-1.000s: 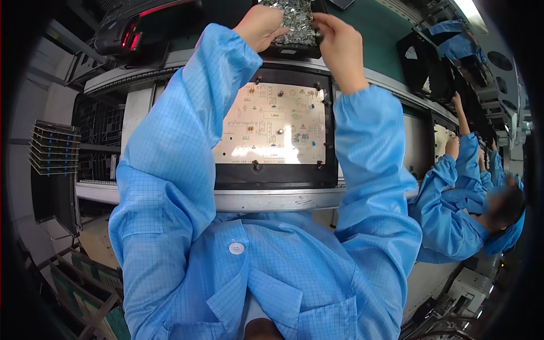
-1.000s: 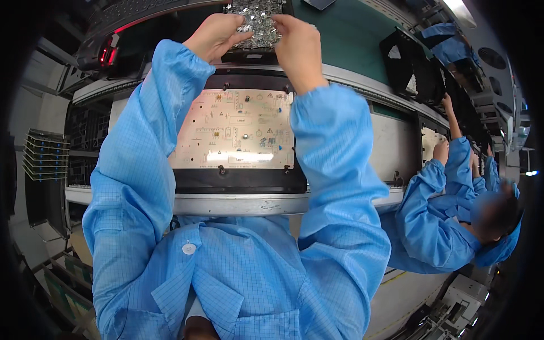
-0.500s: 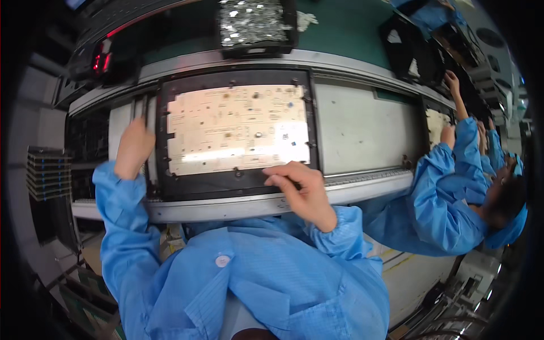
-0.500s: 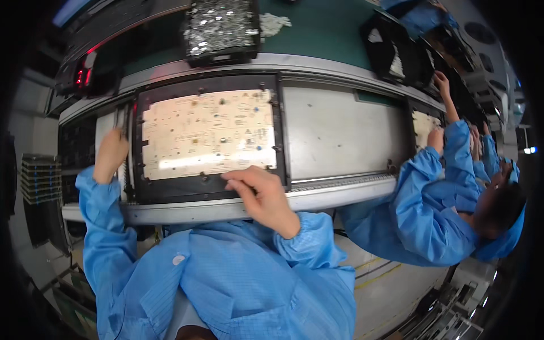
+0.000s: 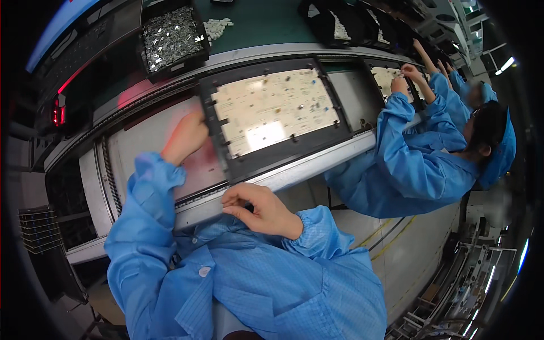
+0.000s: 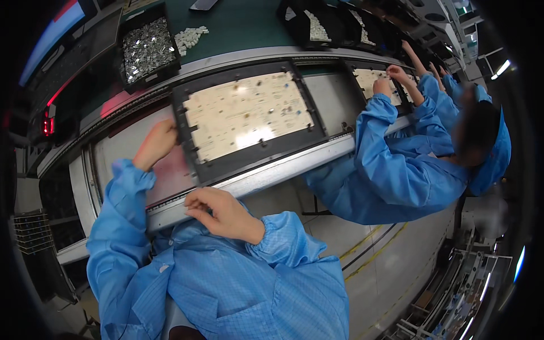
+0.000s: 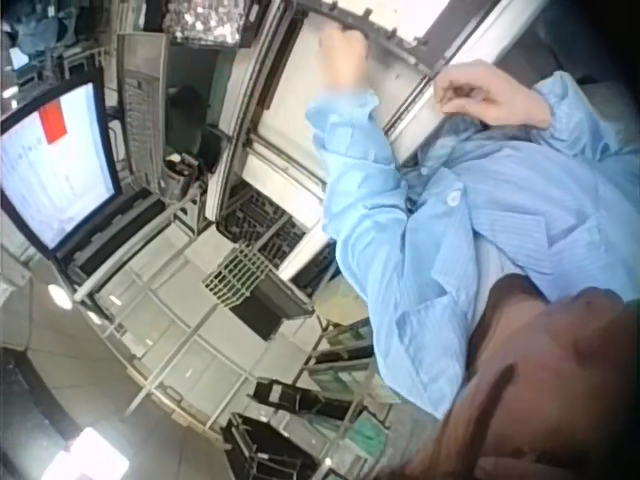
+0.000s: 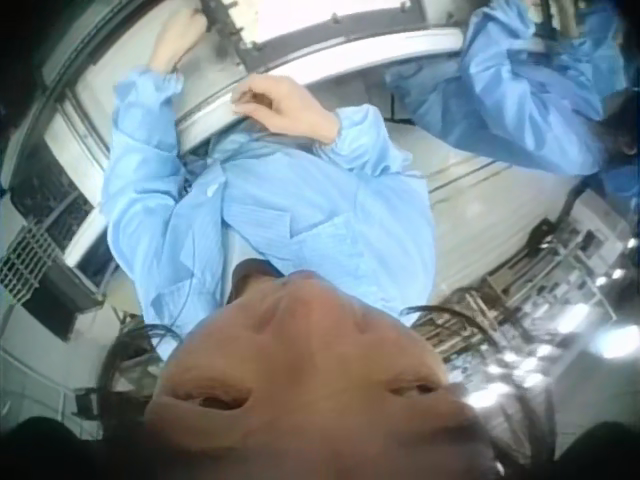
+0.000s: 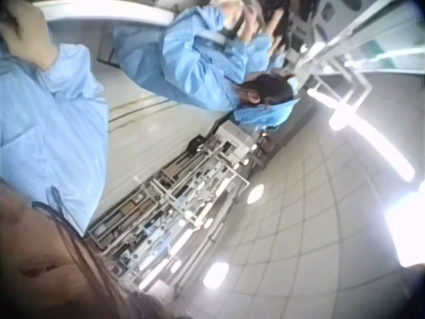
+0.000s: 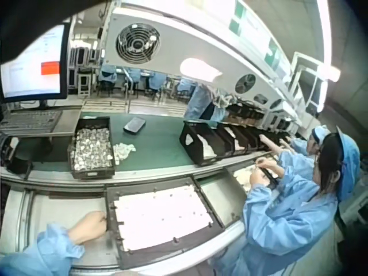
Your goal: The person is manually assembling electronic components onto printed circuit boards at a factory workstation.
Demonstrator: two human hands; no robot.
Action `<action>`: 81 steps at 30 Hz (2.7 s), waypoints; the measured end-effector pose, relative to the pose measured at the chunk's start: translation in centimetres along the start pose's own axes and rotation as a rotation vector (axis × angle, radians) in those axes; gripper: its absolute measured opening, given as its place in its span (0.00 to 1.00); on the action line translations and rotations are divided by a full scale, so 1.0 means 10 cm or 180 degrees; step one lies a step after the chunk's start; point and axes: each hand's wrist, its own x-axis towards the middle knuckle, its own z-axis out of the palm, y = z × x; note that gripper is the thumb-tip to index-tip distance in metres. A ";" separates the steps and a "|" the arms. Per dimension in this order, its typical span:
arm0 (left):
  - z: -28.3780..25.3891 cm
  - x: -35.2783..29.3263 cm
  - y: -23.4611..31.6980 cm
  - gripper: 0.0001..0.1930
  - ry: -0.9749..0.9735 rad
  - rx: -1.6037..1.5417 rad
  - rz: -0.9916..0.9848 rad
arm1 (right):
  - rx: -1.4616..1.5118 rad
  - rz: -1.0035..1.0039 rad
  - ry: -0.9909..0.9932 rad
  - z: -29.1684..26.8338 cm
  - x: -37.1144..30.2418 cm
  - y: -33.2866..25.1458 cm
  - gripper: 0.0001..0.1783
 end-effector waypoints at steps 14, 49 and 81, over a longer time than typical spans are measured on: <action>-2.18 -4.31 -1.05 0.22 0.3213 0.1287 -0.0947 | -0.1799 -0.0568 0.0969 1.51 1.10 -0.37 0.17; -0.95 -8.23 -0.33 0.19 0.5873 -0.2625 -0.0992 | 0.0954 0.0005 -0.2265 4.16 -0.03 -1.30 0.33; -2.60 -7.58 0.68 0.31 0.2519 -0.2150 -0.1762 | 0.0211 0.0995 0.0637 2.75 -2.13 -2.88 0.30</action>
